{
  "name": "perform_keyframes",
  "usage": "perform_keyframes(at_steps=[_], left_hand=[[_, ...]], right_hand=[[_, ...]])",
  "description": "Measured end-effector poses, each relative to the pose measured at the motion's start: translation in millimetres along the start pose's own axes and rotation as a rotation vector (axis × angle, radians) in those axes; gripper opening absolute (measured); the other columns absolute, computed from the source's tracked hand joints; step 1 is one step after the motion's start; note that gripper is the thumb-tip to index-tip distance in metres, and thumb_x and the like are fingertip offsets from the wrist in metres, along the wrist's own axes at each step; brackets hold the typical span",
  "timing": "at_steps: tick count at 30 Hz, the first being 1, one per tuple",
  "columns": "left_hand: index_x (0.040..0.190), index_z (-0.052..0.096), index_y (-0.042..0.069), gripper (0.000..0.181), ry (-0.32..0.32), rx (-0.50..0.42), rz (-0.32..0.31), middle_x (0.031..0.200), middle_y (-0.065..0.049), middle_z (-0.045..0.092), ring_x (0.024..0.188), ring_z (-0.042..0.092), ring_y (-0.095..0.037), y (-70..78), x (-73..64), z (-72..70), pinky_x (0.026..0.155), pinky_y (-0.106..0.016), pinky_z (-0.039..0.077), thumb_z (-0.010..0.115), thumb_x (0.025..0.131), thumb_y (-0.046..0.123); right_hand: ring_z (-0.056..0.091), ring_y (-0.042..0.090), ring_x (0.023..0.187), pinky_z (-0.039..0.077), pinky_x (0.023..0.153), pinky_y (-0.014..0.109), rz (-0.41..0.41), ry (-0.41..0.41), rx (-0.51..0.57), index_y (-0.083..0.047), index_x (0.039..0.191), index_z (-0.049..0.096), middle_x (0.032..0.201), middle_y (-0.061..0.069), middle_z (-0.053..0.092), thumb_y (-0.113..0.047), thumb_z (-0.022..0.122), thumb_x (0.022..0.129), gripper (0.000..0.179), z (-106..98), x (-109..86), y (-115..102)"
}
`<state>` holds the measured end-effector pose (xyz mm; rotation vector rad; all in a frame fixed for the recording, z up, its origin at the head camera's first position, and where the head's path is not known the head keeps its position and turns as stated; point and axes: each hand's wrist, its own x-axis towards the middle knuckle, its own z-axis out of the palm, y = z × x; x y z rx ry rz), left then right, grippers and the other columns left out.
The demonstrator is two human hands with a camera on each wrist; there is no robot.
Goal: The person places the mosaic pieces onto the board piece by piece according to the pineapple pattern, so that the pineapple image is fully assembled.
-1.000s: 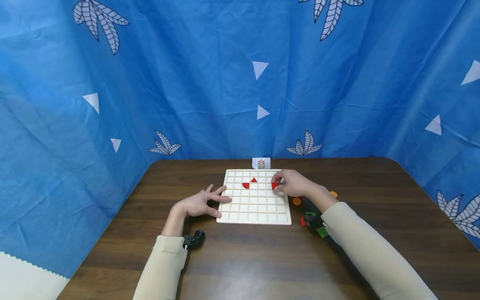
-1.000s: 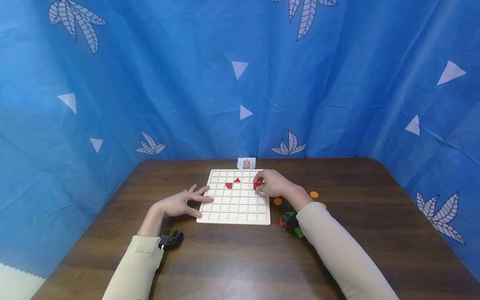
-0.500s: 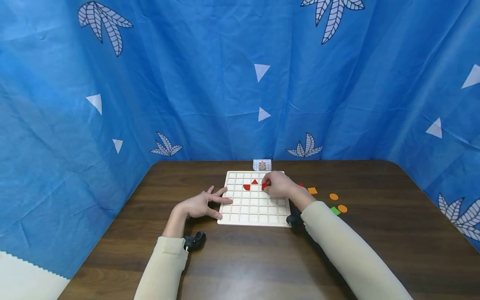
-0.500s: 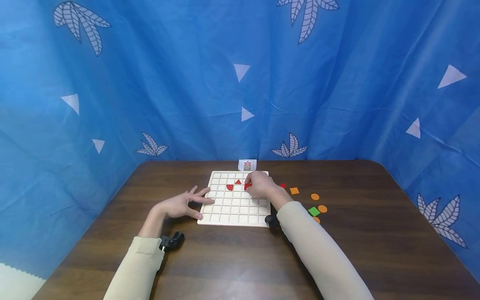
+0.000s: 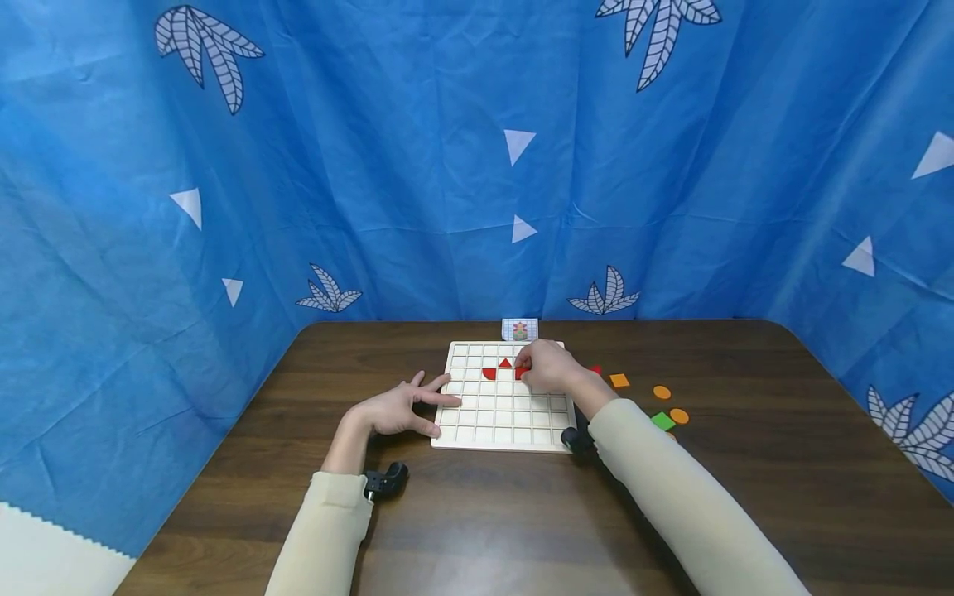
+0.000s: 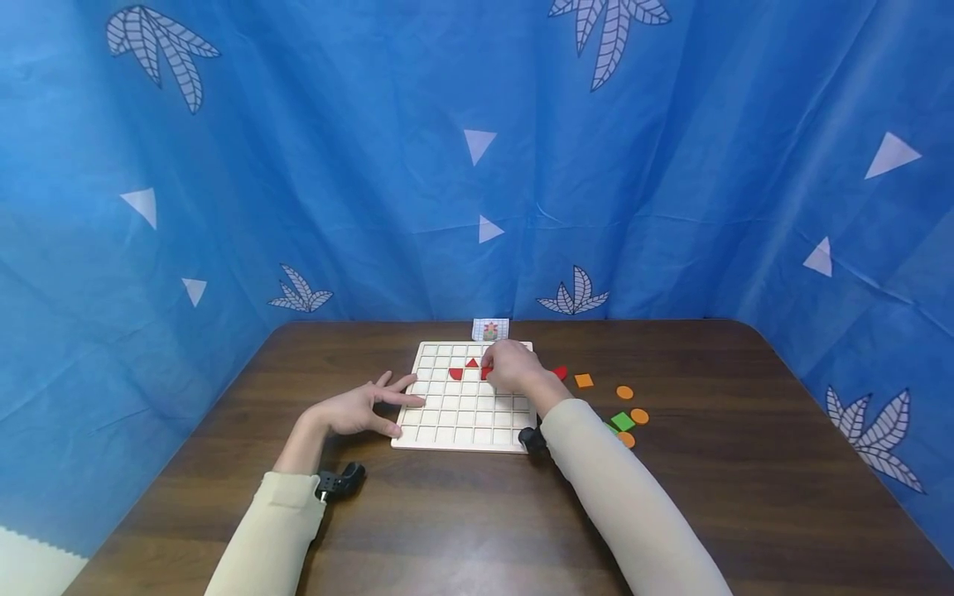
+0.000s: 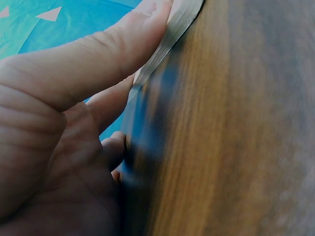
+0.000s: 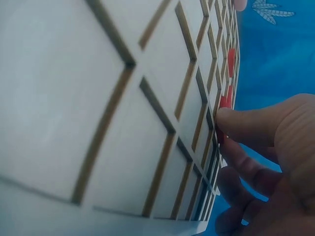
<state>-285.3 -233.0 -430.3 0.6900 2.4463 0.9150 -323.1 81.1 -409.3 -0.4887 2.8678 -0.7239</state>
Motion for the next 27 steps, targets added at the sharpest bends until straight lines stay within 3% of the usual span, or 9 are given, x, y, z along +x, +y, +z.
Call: perform_keyframes(at_steps=[10, 16, 27], left_hand=[[0.139, 0.066, 0.035, 0.056, 0.008, -0.006, -0.017, 0.172, 0.004, 0.023, 0.16, -0.01, -0.042, 0.1, -1.5, 0.2, 0.12, -0.076, 0.0, 0.083, 0.086, 0.029], [0.14, 0.066, 0.034, 0.057, 0.007, 0.013, 0.0, 0.172, 0.003, 0.023, 0.16, -0.009, -0.042, 4.7, 0.7, -0.8, 0.12, -0.076, 0.002, 0.083, 0.086, 0.029], [0.14, 0.065, 0.035, 0.057, 0.003, 0.006, -0.005, 0.172, 0.003, 0.023, 0.16, -0.01, -0.042, 1.1, -0.7, -0.2, 0.12, -0.076, 0.001, 0.083, 0.086, 0.029]], right_hand=[[0.06, 0.023, 0.101, 0.054, 0.098, 0.043, -0.04, 0.002, 0.001, -0.009, 0.12, 0.076, 0.111, 0.008, 0.071, -0.004, 0.068, 0.09, 0.031, -1, -1.7, 1], [0.057, 0.025, 0.102, 0.052, 0.095, 0.043, -0.041, 0.018, 0.034, -0.009, 0.123, 0.074, 0.112, 0.009, 0.068, -0.008, 0.069, 0.095, 0.029, -13, -15.0, 25], [0.06, 0.028, 0.104, 0.055, 0.097, 0.048, -0.09, -0.008, 0.015, -0.007, 0.126, 0.072, 0.128, 0.014, 0.07, -0.008, 0.07, 0.095, 0.031, -40, -39.5, 64]])
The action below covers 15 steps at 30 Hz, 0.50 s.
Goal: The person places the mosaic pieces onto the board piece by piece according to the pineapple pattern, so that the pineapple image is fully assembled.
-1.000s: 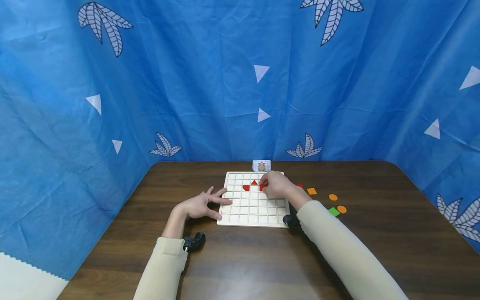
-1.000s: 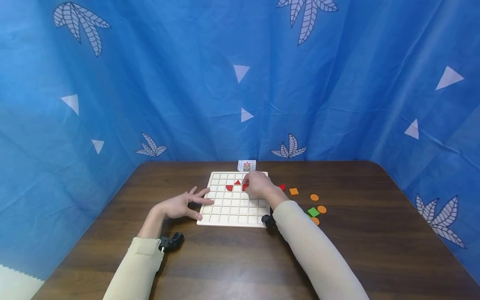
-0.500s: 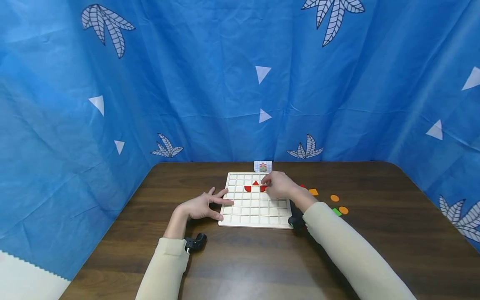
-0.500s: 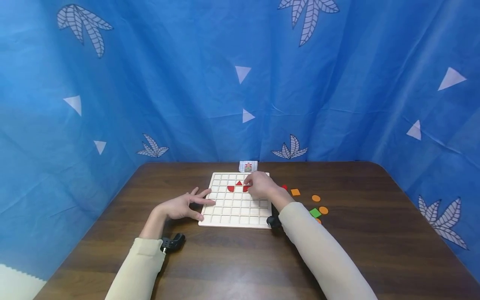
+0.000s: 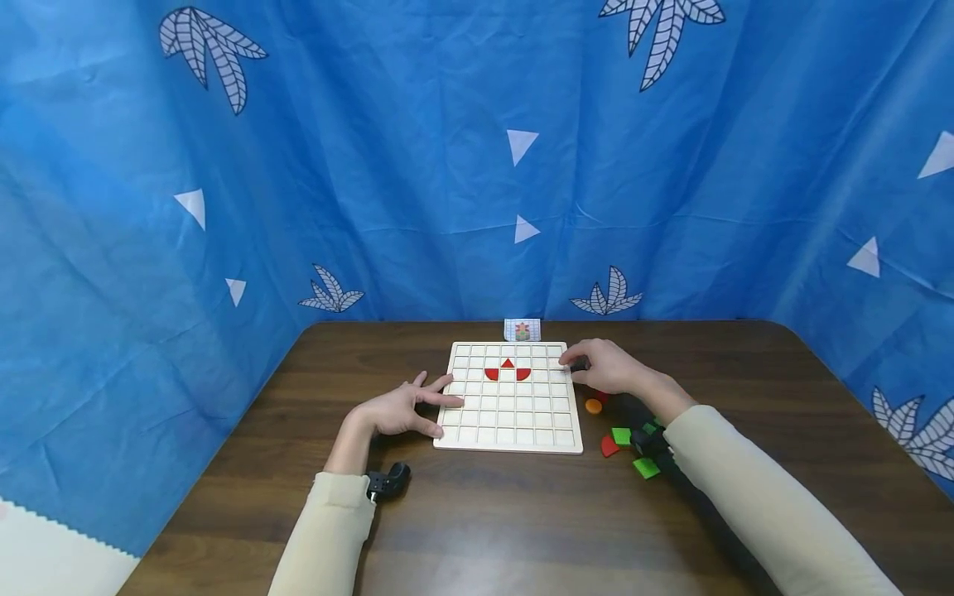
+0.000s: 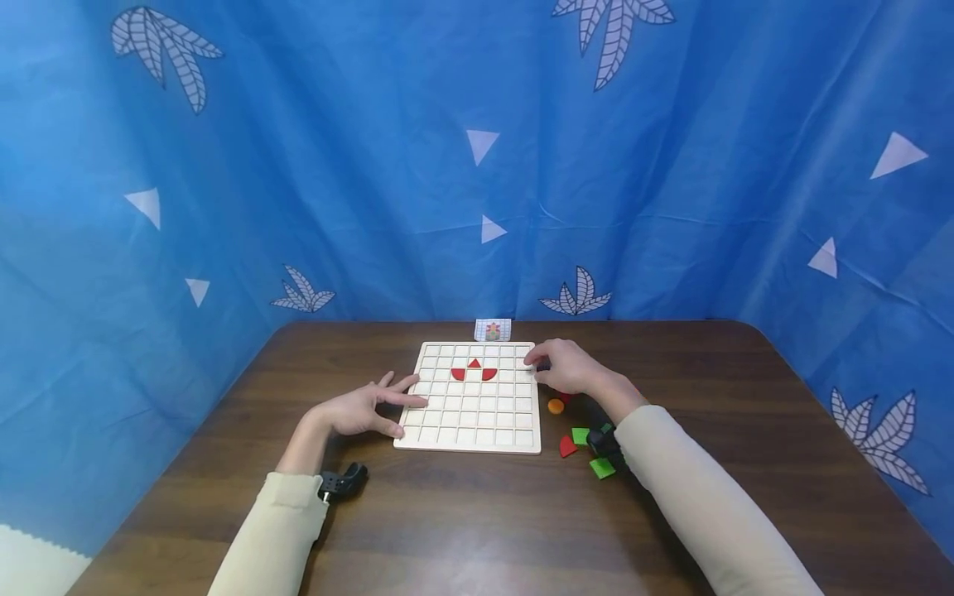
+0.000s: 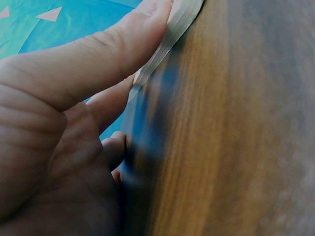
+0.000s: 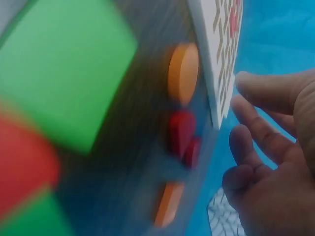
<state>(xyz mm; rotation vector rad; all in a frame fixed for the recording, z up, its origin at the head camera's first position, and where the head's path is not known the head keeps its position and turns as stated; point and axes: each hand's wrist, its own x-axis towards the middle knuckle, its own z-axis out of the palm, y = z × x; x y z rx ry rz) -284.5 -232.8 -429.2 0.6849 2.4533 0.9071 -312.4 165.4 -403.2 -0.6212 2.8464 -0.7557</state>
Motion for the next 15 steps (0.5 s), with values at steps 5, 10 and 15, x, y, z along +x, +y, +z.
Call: perform_keyframes(at_steps=[5, 10, 15], left_hand=[[0.139, 0.066, 0.034, 0.056, 0.008, -0.011, -0.003, 0.172, 0.003, 0.023, 0.16, -0.01, -0.041, -0.3, 0.4, 0.8, 0.12, -0.075, 0.0, 0.084, 0.086, 0.028], [0.139, 0.066, 0.034, 0.056, 0.006, -0.01, -0.005, 0.172, 0.002, 0.023, 0.16, -0.01, -0.041, -0.2, 0.8, 0.8, 0.121, -0.075, -0.001, 0.084, 0.086, 0.028], [0.139, 0.066, 0.035, 0.056, 0.005, 0.003, -0.007, 0.172, 0.002, 0.023, 0.16, -0.01, -0.042, 0.0, 0.9, 1.3, 0.121, -0.074, -0.003, 0.084, 0.086, 0.029]], right_hand=[[0.062, 0.032, 0.11, 0.055, 0.099, 0.051, -0.013, -0.019, 0.0, -0.006, 0.127, 0.071, 0.129, 0.016, 0.069, -0.007, 0.071, 0.095, 0.032, -17, -13.1, 17], [0.064, 0.032, 0.106, 0.056, 0.094, 0.051, -0.027, -0.041, -0.021, -0.004, 0.126, 0.071, 0.128, 0.018, 0.069, -0.006, 0.072, 0.094, 0.032, -32, -23.9, 35], [0.064, 0.036, 0.11, 0.054, 0.097, 0.055, -0.002, -0.079, -0.034, -0.003, 0.126, 0.071, 0.128, 0.02, 0.068, -0.01, 0.074, 0.094, 0.033, -37, -30.5, 50]])
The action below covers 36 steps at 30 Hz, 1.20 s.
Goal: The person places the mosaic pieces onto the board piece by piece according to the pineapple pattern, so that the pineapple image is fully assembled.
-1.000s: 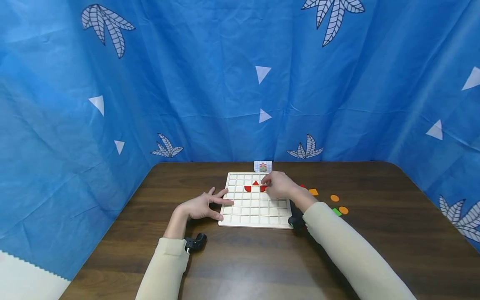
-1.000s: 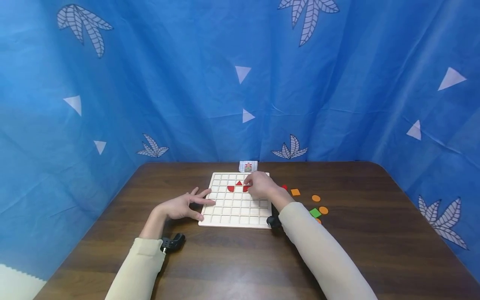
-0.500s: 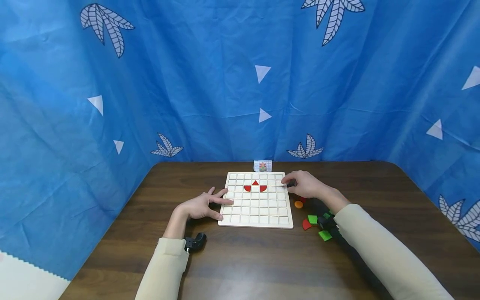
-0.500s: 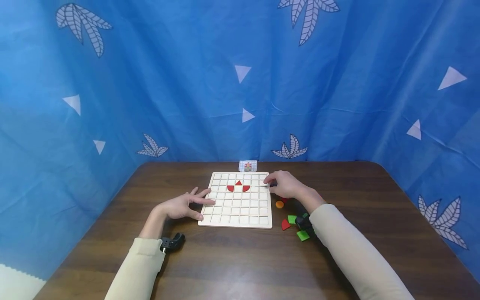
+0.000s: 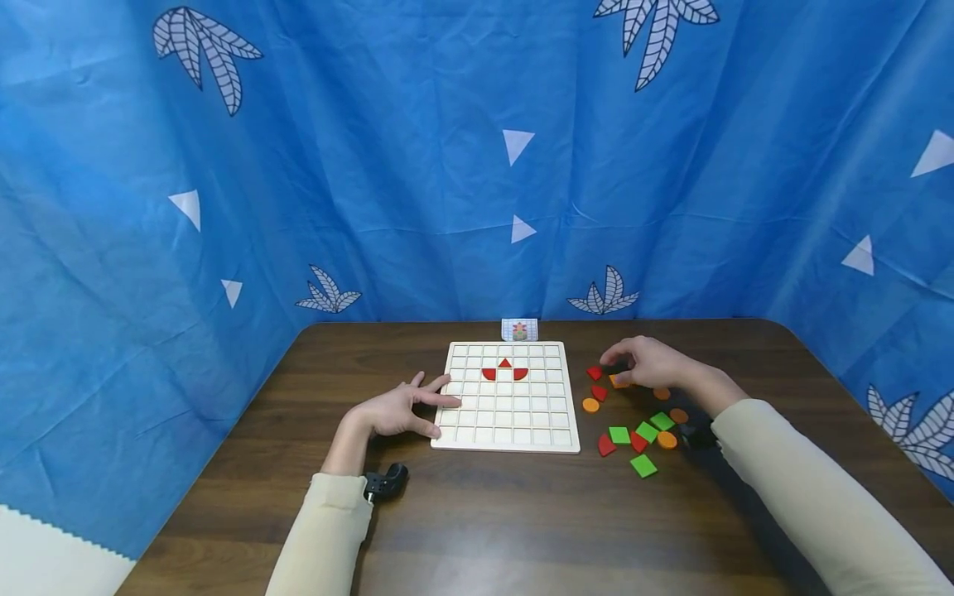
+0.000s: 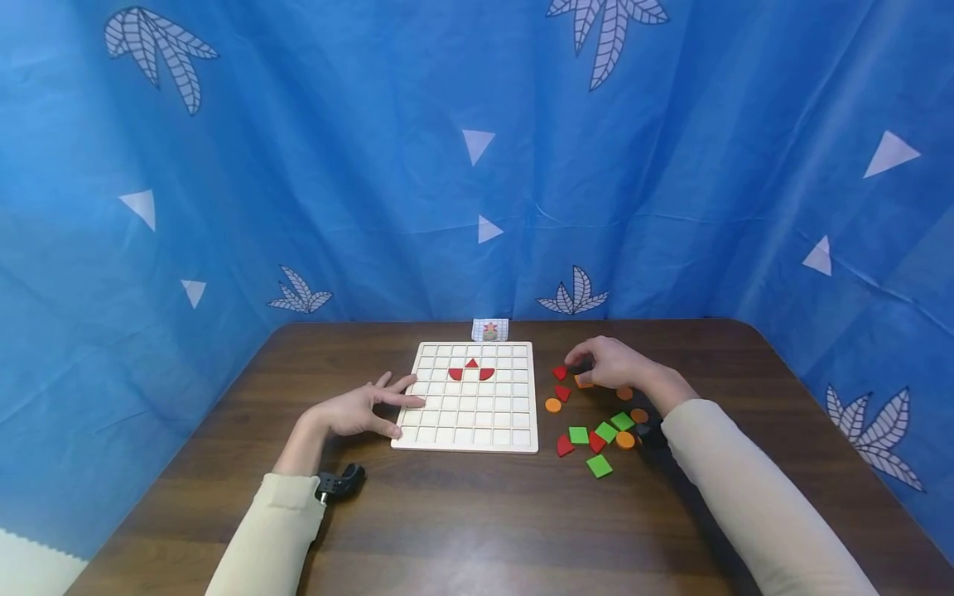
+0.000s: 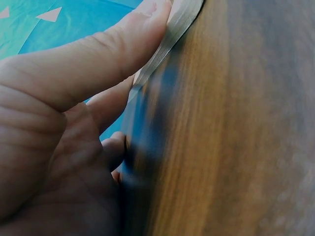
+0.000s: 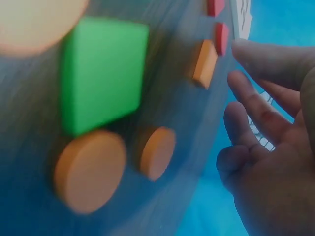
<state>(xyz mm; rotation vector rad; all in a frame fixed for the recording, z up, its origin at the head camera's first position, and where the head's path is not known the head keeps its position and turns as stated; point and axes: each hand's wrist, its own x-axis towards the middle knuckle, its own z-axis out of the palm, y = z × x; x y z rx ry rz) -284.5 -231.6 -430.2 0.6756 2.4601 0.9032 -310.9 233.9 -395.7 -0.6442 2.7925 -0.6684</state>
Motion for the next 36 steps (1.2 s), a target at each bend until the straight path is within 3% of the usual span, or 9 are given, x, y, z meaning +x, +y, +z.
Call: perform_keyframes(at_steps=[8, 15, 29, 36], left_hand=[[0.139, 0.066, 0.034, 0.056, 0.006, -0.01, -0.008, 0.172, 0.002, 0.023, 0.16, -0.01, -0.041, 1.2, -0.6, 0.7, 0.12, -0.075, -0.003, 0.084, 0.086, 0.028], [0.138, 0.067, 0.034, 0.056, 0.008, -0.012, -0.012, 0.172, 0.003, 0.023, 0.16, -0.01, -0.04, 1.8, -0.9, 0.5, 0.12, -0.075, -0.001, 0.084, 0.085, 0.027], [0.138, 0.067, 0.033, 0.056, 0.001, -0.028, -0.002, 0.172, 0.001, 0.023, 0.16, -0.011, -0.041, 1.3, -2.0, 2.4, 0.12, -0.076, -0.001, 0.084, 0.085, 0.028], [0.138, 0.067, 0.034, 0.056, 0.007, -0.027, -0.004, 0.172, 0.002, 0.023, 0.16, -0.011, -0.041, 1.7, -2.0, 1.7, 0.12, -0.076, -0.001, 0.084, 0.086, 0.028]], right_hand=[[0.06, 0.029, 0.099, 0.054, 0.092, 0.051, 0.053, -0.033, -0.002, -0.005, 0.124, 0.072, 0.126, 0.019, 0.068, -0.012, 0.078, 0.09, 0.035, 0, -6.4, 15], [0.056, 0.027, 0.094, 0.055, 0.087, 0.046, 0.069, -0.013, 0.021, -0.007, 0.12, 0.074, 0.125, 0.02, 0.065, -0.007, 0.075, 0.092, 0.028, 3, -9.9, 21], [0.057, 0.026, 0.096, 0.054, 0.096, 0.052, 0.086, -0.018, 0.041, -0.004, 0.119, 0.065, 0.116, 0.015, 0.064, -0.003, 0.067, 0.098, 0.021, 12, -9.5, 20], [0.055, 0.024, 0.091, 0.053, 0.088, 0.041, 0.07, 0.009, 0.082, -0.003, 0.124, 0.065, 0.115, 0.015, 0.066, -0.006, 0.065, 0.099, 0.025, 10, 2.1, 11]])
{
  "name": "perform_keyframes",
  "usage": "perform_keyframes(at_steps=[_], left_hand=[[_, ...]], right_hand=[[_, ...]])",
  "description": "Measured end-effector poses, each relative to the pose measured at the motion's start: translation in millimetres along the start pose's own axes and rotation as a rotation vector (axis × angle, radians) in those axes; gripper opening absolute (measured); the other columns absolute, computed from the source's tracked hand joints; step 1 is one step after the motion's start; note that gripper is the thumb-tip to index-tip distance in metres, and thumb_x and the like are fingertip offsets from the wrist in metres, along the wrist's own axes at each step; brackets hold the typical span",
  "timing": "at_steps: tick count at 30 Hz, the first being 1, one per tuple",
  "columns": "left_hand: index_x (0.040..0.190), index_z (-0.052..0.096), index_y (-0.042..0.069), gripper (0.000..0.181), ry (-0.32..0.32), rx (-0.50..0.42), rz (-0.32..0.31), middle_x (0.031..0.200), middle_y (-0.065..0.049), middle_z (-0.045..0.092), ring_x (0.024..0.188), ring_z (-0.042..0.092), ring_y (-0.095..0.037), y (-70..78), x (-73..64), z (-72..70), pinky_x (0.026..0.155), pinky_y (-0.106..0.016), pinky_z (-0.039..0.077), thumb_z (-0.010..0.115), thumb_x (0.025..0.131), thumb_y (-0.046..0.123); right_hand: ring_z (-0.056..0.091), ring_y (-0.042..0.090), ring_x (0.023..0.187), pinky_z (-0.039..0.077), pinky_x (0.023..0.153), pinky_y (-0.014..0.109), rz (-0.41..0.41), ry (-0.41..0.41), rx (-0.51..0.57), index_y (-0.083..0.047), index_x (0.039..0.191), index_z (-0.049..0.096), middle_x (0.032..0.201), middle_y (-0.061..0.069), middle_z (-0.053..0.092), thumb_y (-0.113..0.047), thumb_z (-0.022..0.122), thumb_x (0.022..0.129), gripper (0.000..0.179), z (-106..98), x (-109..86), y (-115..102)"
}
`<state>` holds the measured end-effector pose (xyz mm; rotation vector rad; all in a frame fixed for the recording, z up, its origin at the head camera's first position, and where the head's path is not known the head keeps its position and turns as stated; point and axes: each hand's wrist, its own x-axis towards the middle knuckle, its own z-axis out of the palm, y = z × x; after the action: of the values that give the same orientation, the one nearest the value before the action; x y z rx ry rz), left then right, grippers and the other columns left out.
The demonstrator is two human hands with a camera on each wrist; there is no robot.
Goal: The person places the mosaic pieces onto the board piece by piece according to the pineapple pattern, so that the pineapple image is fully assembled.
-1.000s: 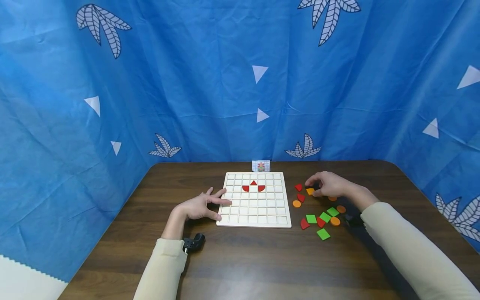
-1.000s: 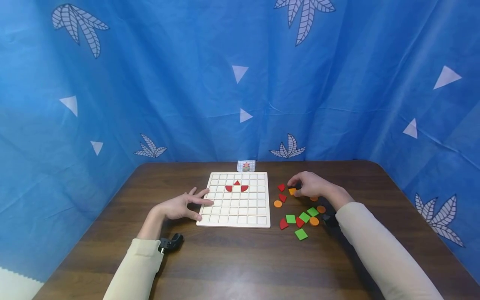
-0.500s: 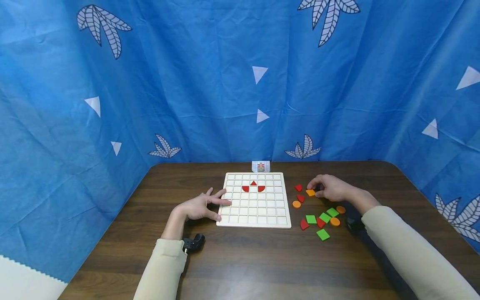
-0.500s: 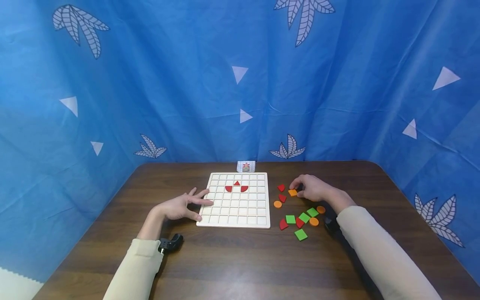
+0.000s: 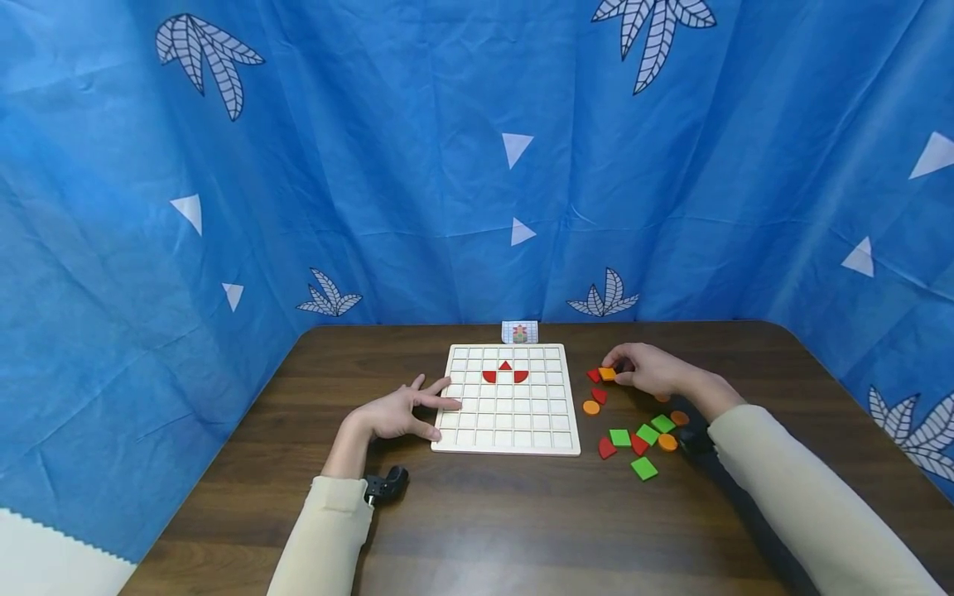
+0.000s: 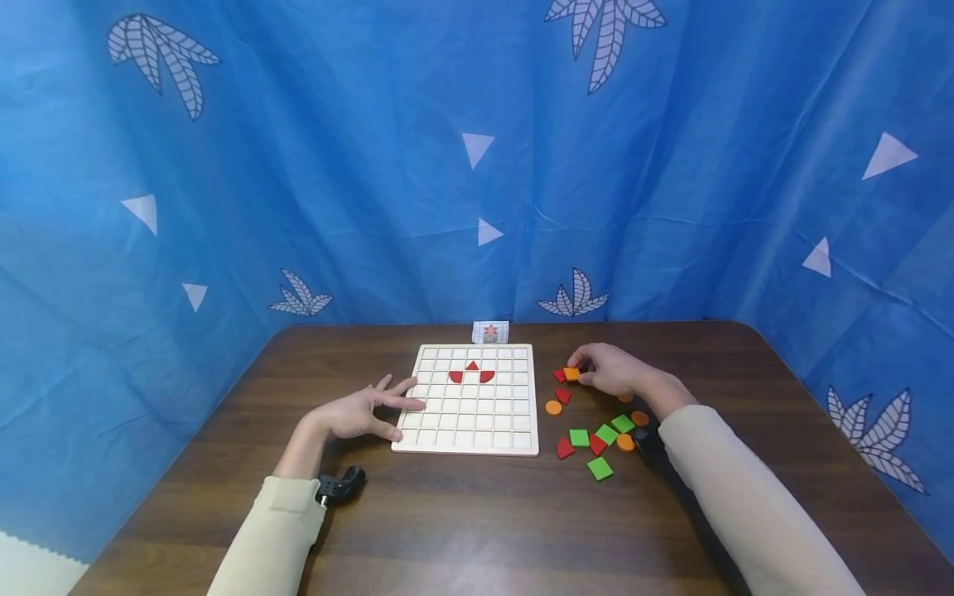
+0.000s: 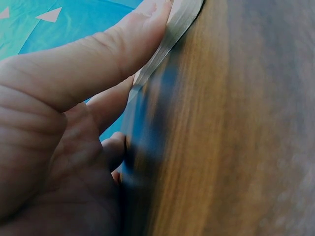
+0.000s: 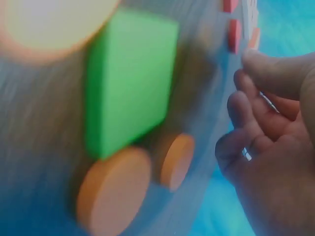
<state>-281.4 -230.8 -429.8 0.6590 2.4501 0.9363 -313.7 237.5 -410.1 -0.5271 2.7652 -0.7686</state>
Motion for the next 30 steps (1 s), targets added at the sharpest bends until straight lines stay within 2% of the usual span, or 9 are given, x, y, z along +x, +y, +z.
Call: perform_keyframes(at_steps=[3, 6, 10, 14, 20, 26, 30], left_hand=[[0.138, 0.067, 0.033, 0.055, 0.0, -0.01, 0.001, 0.172, 0.001, 0.023, 0.16, -0.011, -0.041, 0.3, -0.4, -0.1, 0.12, -0.076, -0.001, 0.084, 0.085, 0.027], [0.138, 0.067, 0.033, 0.055, -0.002, -0.006, 0.006, 0.172, 0.001, 0.023, 0.16, -0.011, -0.042, -0.3, -0.3, -0.2, 0.12, -0.076, -0.002, 0.084, 0.085, 0.027], [0.138, 0.067, 0.033, 0.056, -0.006, 0.002, 0.016, 0.172, 0.0, 0.023, 0.16, -0.011, -0.042, -1.3, 0.2, -0.4, 0.12, -0.075, -0.004, 0.084, 0.086, 0.028], [0.139, 0.067, 0.033, 0.056, -0.005, 0.001, 0.018, 0.172, 0.001, 0.023, 0.16, -0.011, -0.042, -1.9, 0.5, -0.8, 0.12, -0.075, -0.003, 0.084, 0.086, 0.028], [0.139, 0.066, 0.034, 0.057, -0.004, 0.007, 0.011, 0.172, 0.002, 0.022, 0.16, -0.011, -0.042, -2.2, 0.5, -1.3, 0.12, -0.076, -0.001, 0.084, 0.086, 0.028], [0.139, 0.066, 0.035, 0.057, -0.005, -0.005, -0.005, 0.172, 0.004, 0.023, 0.16, -0.011, -0.041, -1.7, 1.2, -1.2, 0.12, -0.076, -0.003, 0.084, 0.085, 0.028], [0.139, 0.066, 0.036, 0.057, -0.01, 0.006, -0.001, 0.172, 0.004, 0.022, 0.16, -0.01, -0.041, -2.2, 1.0, -2.1, 0.12, -0.076, -0.003, 0.084, 0.085, 0.029]], right_hand=[[0.056, 0.024, 0.094, 0.053, 0.088, 0.039, -0.014, 0.015, 0.035, -0.005, 0.125, 0.066, 0.119, 0.014, 0.067, -0.007, 0.065, 0.1, 0.026, 2, 4.5, -7], [0.058, 0.026, 0.097, 0.054, 0.092, 0.042, -0.045, 0.015, 0.055, -0.005, 0.126, 0.066, 0.122, 0.015, 0.068, -0.008, 0.064, 0.1, 0.026, 4, 9.7, -15], [0.059, 0.027, 0.101, 0.054, 0.095, 0.046, -0.043, 0.014, 0.073, -0.006, 0.126, 0.067, 0.123, 0.014, 0.068, -0.009, 0.064, 0.101, 0.025, 7, 17.9, -30], [0.058, 0.027, 0.103, 0.054, 0.096, 0.044, -0.027, 0.019, 0.084, -0.009, 0.128, 0.066, 0.122, 0.012, 0.067, -0.012, 0.064, 0.102, 0.026, 11, 27.5, -46], [0.058, 0.027, 0.103, 0.055, 0.091, 0.04, -0.039, 0.037, 0.058, -0.01, 0.131, 0.067, 0.121, 0.01, 0.067, -0.014, 0.065, 0.101, 0.03, 24, 43.2, -72], [0.059, 0.026, 0.107, 0.054, 0.099, 0.042, -0.067, 0.051, 0.038, -0.007, 0.131, 0.067, 0.123, 0.011, 0.068, -0.013, 0.066, 0.101, 0.031, 38, 56.3, -98], [0.062, 0.026, 0.107, 0.055, 0.099, 0.042, -0.096, 0.064, 0.01, -0.005, 0.129, 0.069, 0.121, 0.012, 0.07, -0.008, 0.067, 0.099, 0.03, 48, 64.9, -113]])
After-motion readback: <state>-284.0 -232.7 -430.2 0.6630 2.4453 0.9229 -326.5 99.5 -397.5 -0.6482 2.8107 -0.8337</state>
